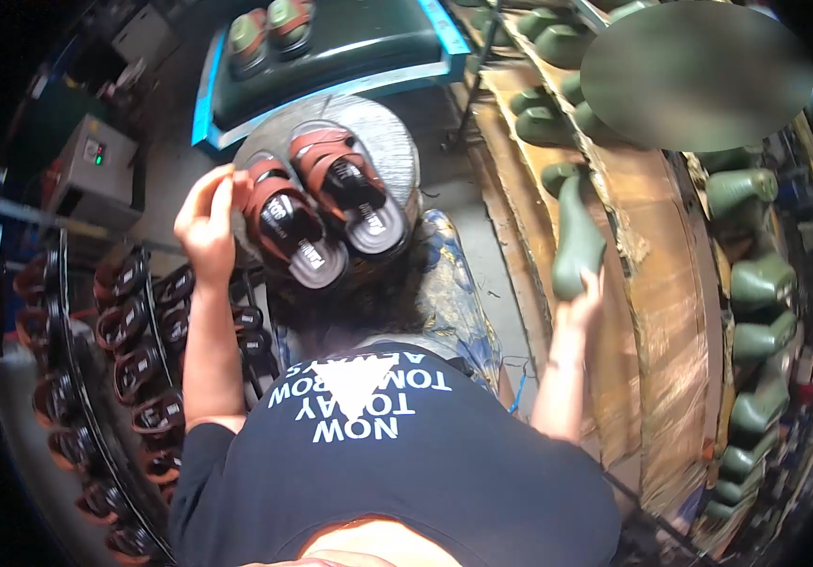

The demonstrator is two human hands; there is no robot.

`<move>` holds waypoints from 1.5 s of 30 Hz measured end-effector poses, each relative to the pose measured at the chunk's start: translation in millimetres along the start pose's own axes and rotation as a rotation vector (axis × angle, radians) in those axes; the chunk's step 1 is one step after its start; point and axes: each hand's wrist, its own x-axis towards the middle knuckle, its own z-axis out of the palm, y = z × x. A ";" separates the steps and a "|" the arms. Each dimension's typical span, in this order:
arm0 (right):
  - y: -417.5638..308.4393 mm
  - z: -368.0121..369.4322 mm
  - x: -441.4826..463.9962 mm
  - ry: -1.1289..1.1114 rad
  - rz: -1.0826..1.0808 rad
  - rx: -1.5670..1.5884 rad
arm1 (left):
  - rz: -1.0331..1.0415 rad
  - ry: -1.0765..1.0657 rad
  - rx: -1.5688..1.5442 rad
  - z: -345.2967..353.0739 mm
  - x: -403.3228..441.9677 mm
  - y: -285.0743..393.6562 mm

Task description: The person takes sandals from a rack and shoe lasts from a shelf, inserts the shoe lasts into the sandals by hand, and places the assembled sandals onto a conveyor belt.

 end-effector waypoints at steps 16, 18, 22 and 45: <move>-102.3 177.5 -109.6 -1.108 -0.154 -0.683 | -0.068 -0.592 0.645 31.7 113.1 -153.9; -81.9 195.6 -96.1 -1.139 -0.528 -1.049 | -0.072 -0.580 0.644 30.7 111.7 -150.1; -44.1 244.7 -79.8 -1.130 -0.610 -1.109 | -0.191 -0.707 0.543 28.4 118.0 -131.5; 10.2 300.2 -71.0 -1.014 -0.373 -0.133 | 0.191 -0.346 0.551 114.6 -40.3 25.6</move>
